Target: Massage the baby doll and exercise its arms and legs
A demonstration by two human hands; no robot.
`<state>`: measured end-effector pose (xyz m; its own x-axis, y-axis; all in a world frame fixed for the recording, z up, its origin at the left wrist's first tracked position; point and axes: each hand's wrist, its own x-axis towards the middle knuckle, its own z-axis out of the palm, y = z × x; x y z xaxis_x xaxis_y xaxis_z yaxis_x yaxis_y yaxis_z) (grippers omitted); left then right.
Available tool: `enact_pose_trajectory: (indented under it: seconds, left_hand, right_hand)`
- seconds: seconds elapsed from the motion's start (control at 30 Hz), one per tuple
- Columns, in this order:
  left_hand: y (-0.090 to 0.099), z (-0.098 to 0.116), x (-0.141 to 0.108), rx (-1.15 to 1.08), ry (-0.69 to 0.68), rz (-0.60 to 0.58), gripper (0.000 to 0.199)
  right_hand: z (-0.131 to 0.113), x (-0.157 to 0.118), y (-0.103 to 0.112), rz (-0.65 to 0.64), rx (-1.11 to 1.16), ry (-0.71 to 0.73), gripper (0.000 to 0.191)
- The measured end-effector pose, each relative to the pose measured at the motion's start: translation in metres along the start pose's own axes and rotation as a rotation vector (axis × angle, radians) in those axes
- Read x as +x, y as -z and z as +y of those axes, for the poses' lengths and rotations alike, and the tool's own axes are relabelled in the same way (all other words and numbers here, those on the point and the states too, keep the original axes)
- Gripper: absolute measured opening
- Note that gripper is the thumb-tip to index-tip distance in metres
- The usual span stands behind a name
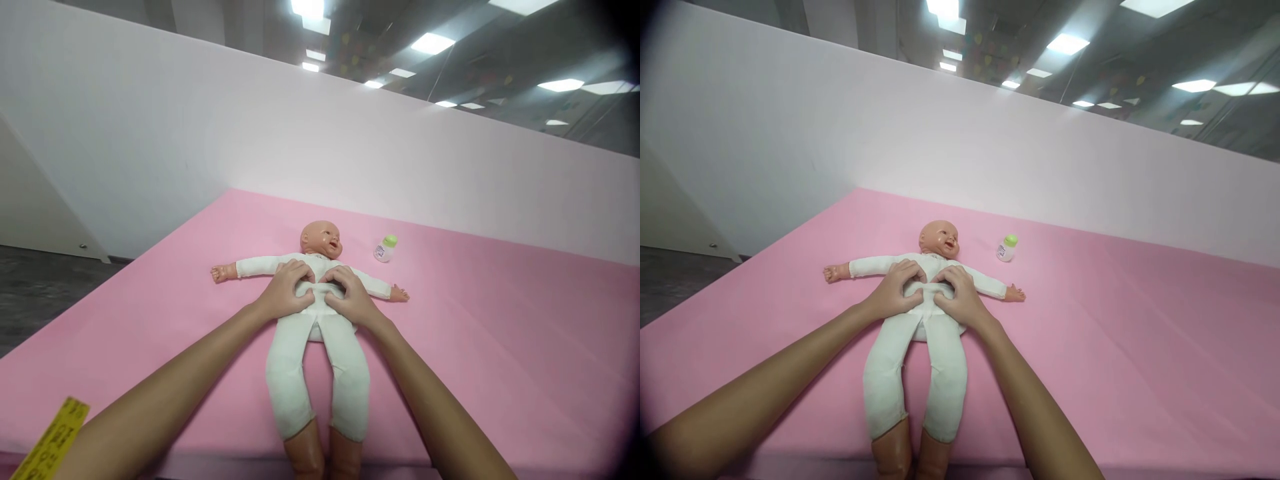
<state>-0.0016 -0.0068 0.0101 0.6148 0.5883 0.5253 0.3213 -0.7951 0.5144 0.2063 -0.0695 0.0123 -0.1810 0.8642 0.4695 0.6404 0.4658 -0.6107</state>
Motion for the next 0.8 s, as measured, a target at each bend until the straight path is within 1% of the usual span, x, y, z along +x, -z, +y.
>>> enact_pose_trajectory:
  seconds: [0.07, 0.13, 0.23, 0.27, 0.37, 0.47, 0.6, 0.67, 0.8]
  left_hand:
    - [0.001, 0.001, -0.001, -0.02, -0.03, 0.018, 0.007]
    - [0.002, 0.002, -0.001, -0.04, -0.039, 0.032, 0.006]
    - [0.002, 0.003, -0.002, -0.035, -0.028, 0.06, 0.011]
    - [0.001, 0.003, -0.002, -0.026, -0.028, 0.071, 0.013]
    - [0.0, 0.003, -0.001, -0.034, -0.028, 0.073, 0.019]
    - [-0.001, 0.001, 0.0, -0.123, 0.009, 0.051, 0.016]
    - [-0.004, -0.002, 0.002, -0.219, 0.097, 0.081, 0.009]
    - [-0.006, -0.003, 0.003, -0.247, 0.131, 0.094, 0.016]
    - [-0.008, -0.004, 0.002, -0.262, 0.153, 0.107, 0.039]
  right_hand:
    - [0.001, 0.0, 0.0, 0.027, 0.022, 0.005, 0.027]
    - [0.002, -0.002, 0.002, 0.038, 0.048, 0.019, 0.028]
    - [0.003, -0.006, 0.008, -0.017, 0.061, 0.043, 0.032]
    - [0.003, -0.008, 0.011, -0.048, 0.058, 0.049, 0.036]
    - [0.003, -0.011, 0.016, -0.124, 0.043, 0.045, 0.058]
    - [0.003, -0.013, 0.016, -0.147, 0.04, 0.009, 0.067]
    - [0.003, -0.014, 0.016, -0.153, 0.042, -0.008, 0.067]
    - [0.003, -0.014, 0.018, -0.175, 0.034, -0.01, 0.069]
    - [0.004, -0.013, 0.023, -0.226, 0.017, -0.014, 0.073]
